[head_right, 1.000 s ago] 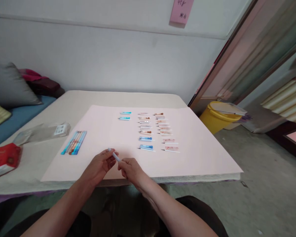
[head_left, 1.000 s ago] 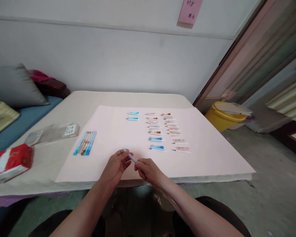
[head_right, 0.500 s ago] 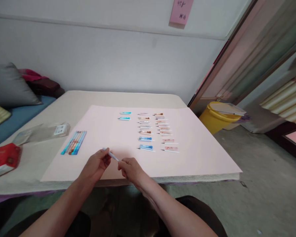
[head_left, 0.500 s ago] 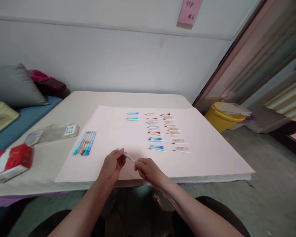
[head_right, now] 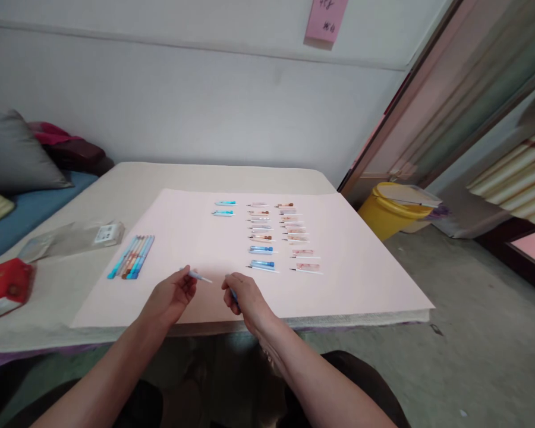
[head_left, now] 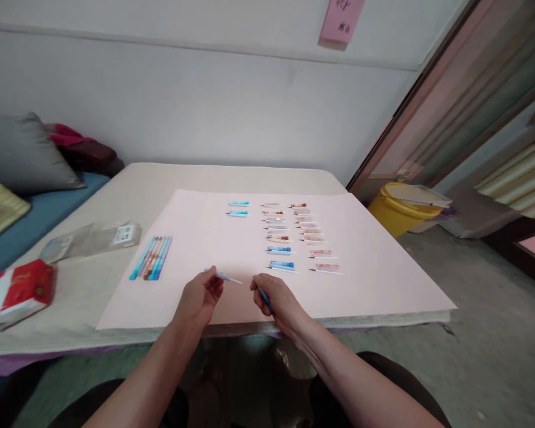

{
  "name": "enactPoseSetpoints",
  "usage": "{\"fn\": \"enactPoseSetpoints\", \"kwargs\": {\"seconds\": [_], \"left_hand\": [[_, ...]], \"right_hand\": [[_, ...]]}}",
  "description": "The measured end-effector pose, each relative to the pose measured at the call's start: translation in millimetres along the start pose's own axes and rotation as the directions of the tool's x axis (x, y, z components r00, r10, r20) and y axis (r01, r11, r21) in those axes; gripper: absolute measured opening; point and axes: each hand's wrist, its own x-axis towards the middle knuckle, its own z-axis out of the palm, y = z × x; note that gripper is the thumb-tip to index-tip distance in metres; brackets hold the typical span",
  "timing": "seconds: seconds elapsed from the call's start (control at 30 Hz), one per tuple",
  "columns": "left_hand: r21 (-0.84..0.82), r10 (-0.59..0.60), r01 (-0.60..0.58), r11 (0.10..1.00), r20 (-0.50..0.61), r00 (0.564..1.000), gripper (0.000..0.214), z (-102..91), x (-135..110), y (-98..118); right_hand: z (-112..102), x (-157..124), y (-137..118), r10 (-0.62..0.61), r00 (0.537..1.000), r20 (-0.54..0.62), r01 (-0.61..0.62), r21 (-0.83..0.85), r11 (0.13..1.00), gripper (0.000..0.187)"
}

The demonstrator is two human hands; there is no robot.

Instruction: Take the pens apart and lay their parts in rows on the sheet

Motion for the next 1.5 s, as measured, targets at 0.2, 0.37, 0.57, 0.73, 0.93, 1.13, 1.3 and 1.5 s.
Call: {"fn": "enactPoseSetpoints", "kwargs": {"seconds": [0.2, 0.37, 0.57, 0.73, 0.93, 1.13, 1.3, 1.5], "left_hand": [[0.106, -0.050, 0.038, 0.994, 0.110, 0.993, 0.012, 3.3, -10.9, -16.1], [0.048, -0.016, 0.015, 0.999, 0.019, 1.000, 0.008, 1.1, -5.5, -13.4], [-0.052, 0.020, -0.025, 0.998, -0.098, 0.995, 0.005, -2.3, 2.6, -5.3], [-0.054, 0.000, -0.004, 0.999, -0.078, 0.997, 0.005, -3.1, 2.5, -8.3], [0.103, -0.105, 0.090, 0.991, 0.149, 0.983, 0.008, 6.3, -15.3, -18.2], [0.135, -0.142, 0.108, 0.985, 0.270, 0.952, 0.012, 7.8, -27.1, -23.4], [0.137, -0.131, 0.101, 0.985, 0.232, 0.964, 0.011, 7.4, -25.7, -22.8], [0.153, -0.095, 0.066, 0.986, 0.188, 0.978, 0.009, 9.2, -27.1, -22.4]], "right_hand": [[3.7, 4.2, 9.2, 0.031, 1.000, 0.000, -0.031, 0.024, 0.999, 0.014], [-3.6, 4.7, 0.0, 0.032, 0.999, -0.034, -0.030, 0.076, 0.997, 0.005], [-17.6, 1.2, -26.4, -0.024, 0.998, -0.059, 0.030, 0.106, 0.994, 0.004], [-23.5, 0.6, -33.1, -0.068, 0.995, -0.075, 0.076, 0.119, 0.990, 0.004], [-16.5, 3.8, -20.5, -0.051, 0.998, -0.040, 0.056, 0.122, 0.991, 0.009], [-8.9, 5.9, -2.2, 0.003, 0.999, 0.043, -0.003, 0.006, 1.000, 0.008], [-7.5, 6.1, 3.2, 0.052, 0.996, 0.066, -0.049, -0.047, 0.998, 0.009], [-7.1, 7.9, 2.1, 0.112, 0.988, 0.103, -0.098, -0.126, 0.987, 0.006]]}}
